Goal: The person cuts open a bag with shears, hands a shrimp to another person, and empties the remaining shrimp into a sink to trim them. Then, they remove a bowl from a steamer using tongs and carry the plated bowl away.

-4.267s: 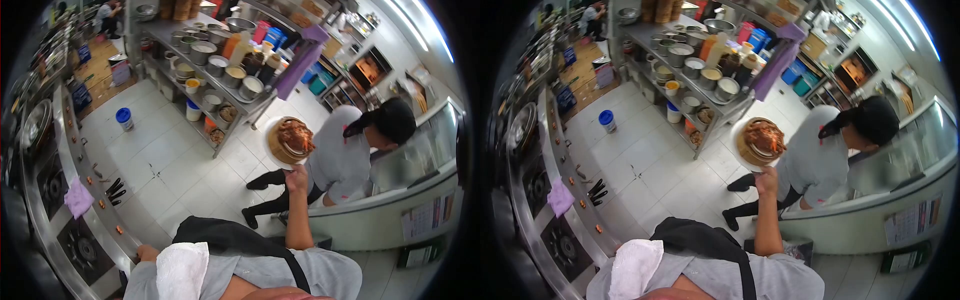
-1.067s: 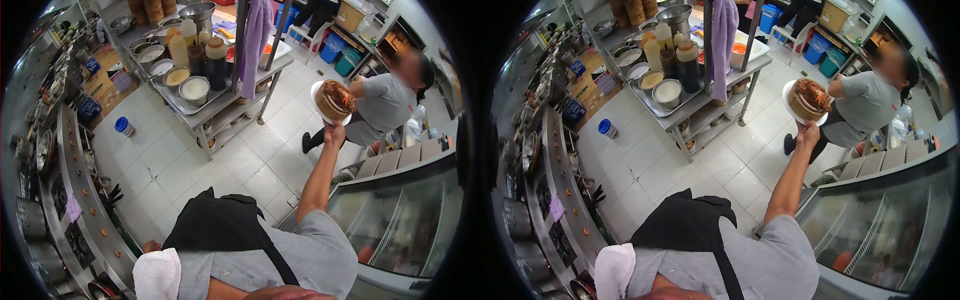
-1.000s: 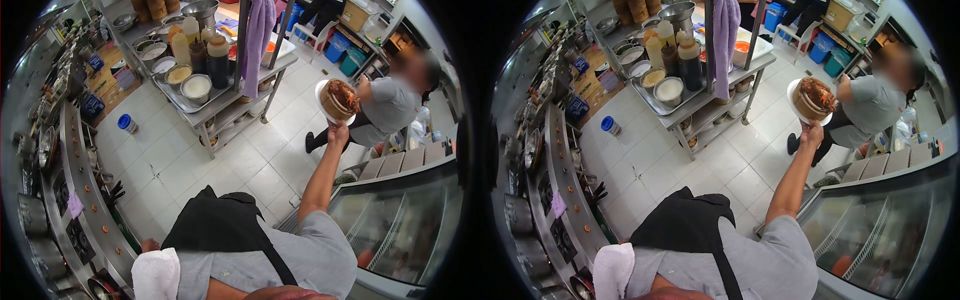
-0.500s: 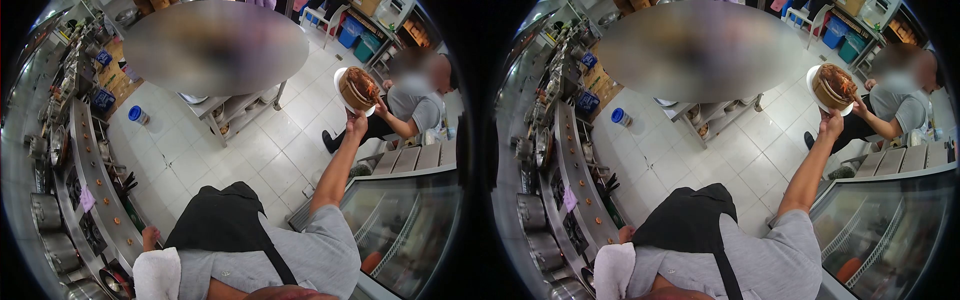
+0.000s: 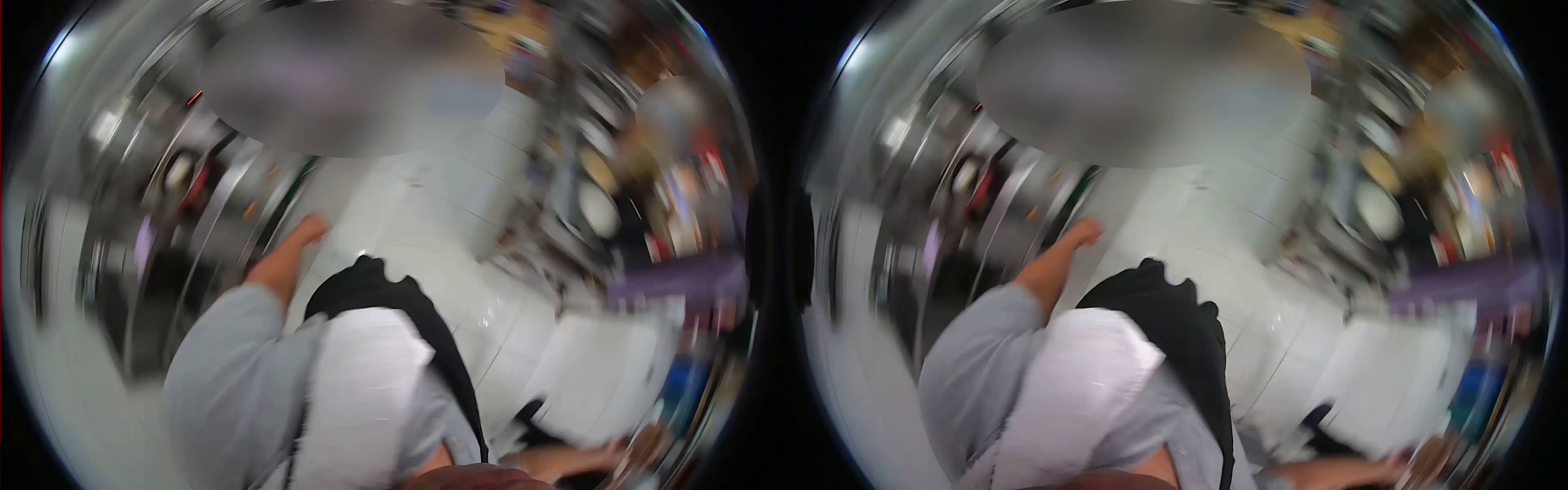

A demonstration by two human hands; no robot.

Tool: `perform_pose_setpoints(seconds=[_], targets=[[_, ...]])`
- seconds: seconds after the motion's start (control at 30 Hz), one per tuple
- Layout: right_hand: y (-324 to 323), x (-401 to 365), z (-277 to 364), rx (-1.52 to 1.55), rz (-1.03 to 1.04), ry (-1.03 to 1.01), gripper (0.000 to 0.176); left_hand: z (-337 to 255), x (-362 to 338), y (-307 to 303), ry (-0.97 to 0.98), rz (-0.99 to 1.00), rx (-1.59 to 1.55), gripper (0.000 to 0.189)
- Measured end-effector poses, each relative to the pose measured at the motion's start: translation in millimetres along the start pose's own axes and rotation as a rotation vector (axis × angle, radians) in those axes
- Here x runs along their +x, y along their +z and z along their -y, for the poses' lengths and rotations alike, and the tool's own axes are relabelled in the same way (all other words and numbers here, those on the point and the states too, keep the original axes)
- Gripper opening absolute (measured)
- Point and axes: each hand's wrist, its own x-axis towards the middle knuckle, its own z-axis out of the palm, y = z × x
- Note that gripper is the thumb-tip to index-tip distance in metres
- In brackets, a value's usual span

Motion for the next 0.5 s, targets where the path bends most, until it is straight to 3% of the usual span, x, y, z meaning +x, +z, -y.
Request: perform_pose_setpoints(seconds=[0.03,0.1,0.23,0.3,0.33,0.4,0.5], targets=[[36,-33,-16,-0.079,0.084,0.013,0.035,-25,-50,-30,0.107,-0.084,0.075,0.027],[89,-101,-47,-0.185,0.301,0.095,0.033,-52,-104,-36,-0.093,-0.169,-0.504,0.023],[142,-245,-88,-0.356,0.806,0.369,0.03,-38,-181,-9,-0.261,-0.276,-0.775,0.021],[160,-316,-100,-0.448,1.08,0.476,0.029,-14,-225,30,-0.378,-0.309,-0.935,0.017],[169,-352,-103,-0.493,1.221,0.511,0.028,6,-241,58,-0.426,-0.222,-0.89,0.015],[186,-426,-106,-0.565,1.496,0.557,0.027,56,-264,138,-0.504,-0.046,-0.801,0.011],[200,-545,-101,-0.62,1.859,0.568,0.025,109,-337,254,-0.775,-0.04,-1.04,0.019]])
